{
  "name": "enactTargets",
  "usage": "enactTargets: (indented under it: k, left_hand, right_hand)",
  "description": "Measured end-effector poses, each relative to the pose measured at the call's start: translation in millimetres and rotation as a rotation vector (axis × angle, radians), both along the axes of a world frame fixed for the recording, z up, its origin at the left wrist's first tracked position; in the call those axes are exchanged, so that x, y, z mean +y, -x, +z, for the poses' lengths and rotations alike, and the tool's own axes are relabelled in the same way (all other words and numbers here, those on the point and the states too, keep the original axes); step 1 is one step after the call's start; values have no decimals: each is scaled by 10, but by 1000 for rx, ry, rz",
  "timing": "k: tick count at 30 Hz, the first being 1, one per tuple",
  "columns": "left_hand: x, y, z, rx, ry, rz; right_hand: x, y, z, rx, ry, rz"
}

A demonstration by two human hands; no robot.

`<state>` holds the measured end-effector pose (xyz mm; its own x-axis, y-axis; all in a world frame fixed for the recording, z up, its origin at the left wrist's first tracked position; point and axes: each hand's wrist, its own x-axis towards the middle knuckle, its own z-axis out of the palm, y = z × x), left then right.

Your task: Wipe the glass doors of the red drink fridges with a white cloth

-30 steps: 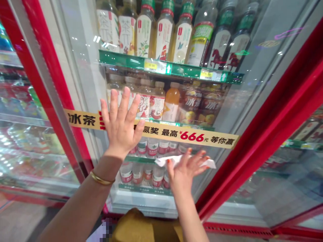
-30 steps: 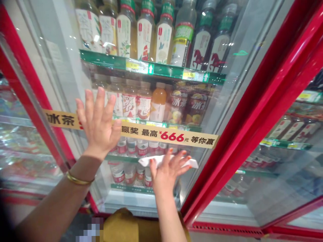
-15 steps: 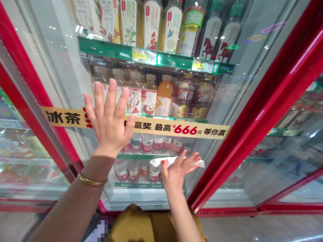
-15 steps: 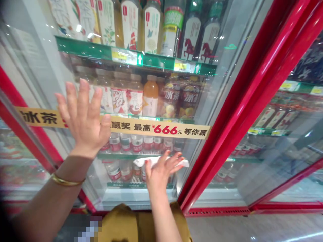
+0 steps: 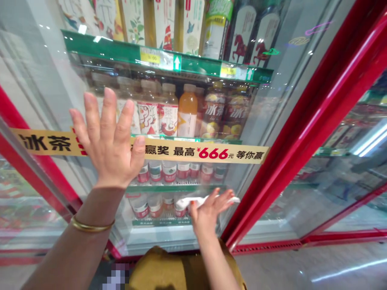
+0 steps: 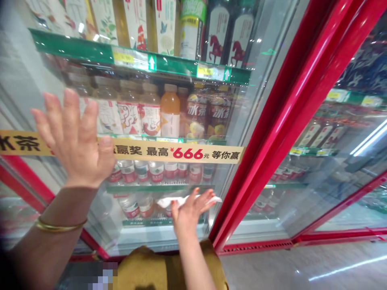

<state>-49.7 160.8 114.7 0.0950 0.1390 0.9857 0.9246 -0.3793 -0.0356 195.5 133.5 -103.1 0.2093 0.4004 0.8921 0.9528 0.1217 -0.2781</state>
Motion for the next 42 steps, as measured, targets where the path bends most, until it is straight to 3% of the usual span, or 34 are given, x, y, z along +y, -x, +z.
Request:
enactTargets:
  k: [2, 4, 6, 8, 9, 11, 13, 15, 16, 18, 21, 23, 24, 26, 29, 31, 33, 35, 37, 39, 42]
  left_hand:
    - [8, 17, -5, 48, -29, 32]
    - [11, 28, -3, 64, -34, 36]
    - [11, 29, -3, 63, -34, 35]
    - [9, 20, -8, 59, -40, 35]
    - [7, 13, -13, 56, -43, 38]
    - [1, -2, -20, 55, -46, 39]
    - [-5, -15, -13, 48, -42, 36]
    - [-5, -19, 8, 27, -32, 28]
    - [-4, -17, 17, 6, -15, 25]
    - [-6, -14, 0, -34, 32, 27]
    - [-50, -46, -205, -18, 68, 26]
    - [-116, -112, -473, 39, 77, 14]
    - [-155, -157, -626, 62, 94, 10]
    - [-228, -255, -916, 81, 162, 14]
    - [-284, -361, -1183, 72, 215, 19]
    - [-284, -366, -1228, 70, 208, 23]
    - [-272, -317, -1210, 42, 198, 44]
    - [-264, -234, -1180, -32, 193, 83]
    - [-266, -144, -1180, -110, 189, 117]
    - [-274, -70, -1233, -140, 189, 123]
    - [-286, 5, -1386, -129, 194, 99]
  right_hand:
    - [-37, 312, -116, -124, 10, 64]
    - [7, 398, 52, -197, -22, 106]
    - [91, 205, 315, -181, -71, 97]
    - [145, -113, 426, -80, -89, 37]
    - [145, -243, 382, -13, -80, 0]
    - [95, -328, 123, 93, -37, -41]
    - [19, -146, -190, 80, 6, -11]
    - [-28, 191, -310, -9, 27, 47]
    - [-28, 355, -250, -64, 22, 77]
    - [33, 561, 91, -180, -27, 128]
    - [204, 441, 785, -291, -105, 135]
    - [273, 173, 1052, -283, -120, 74]
    - [278, 43, 1085, -264, -116, 41]
    - [241, -117, 991, -219, -100, 3]
    - [171, -11, 778, -249, -65, 34]
    - [175, 177, 827, -370, -75, 91]
    - [221, 287, 1061, -474, -96, 133]
    - [274, 231, 1340, -469, -115, 120]
    - [295, 59, 1479, -381, -119, 61]
    - [275, -85, 1389, -313, -121, 10]
    - [208, 6, 1013, -375, -121, 61]
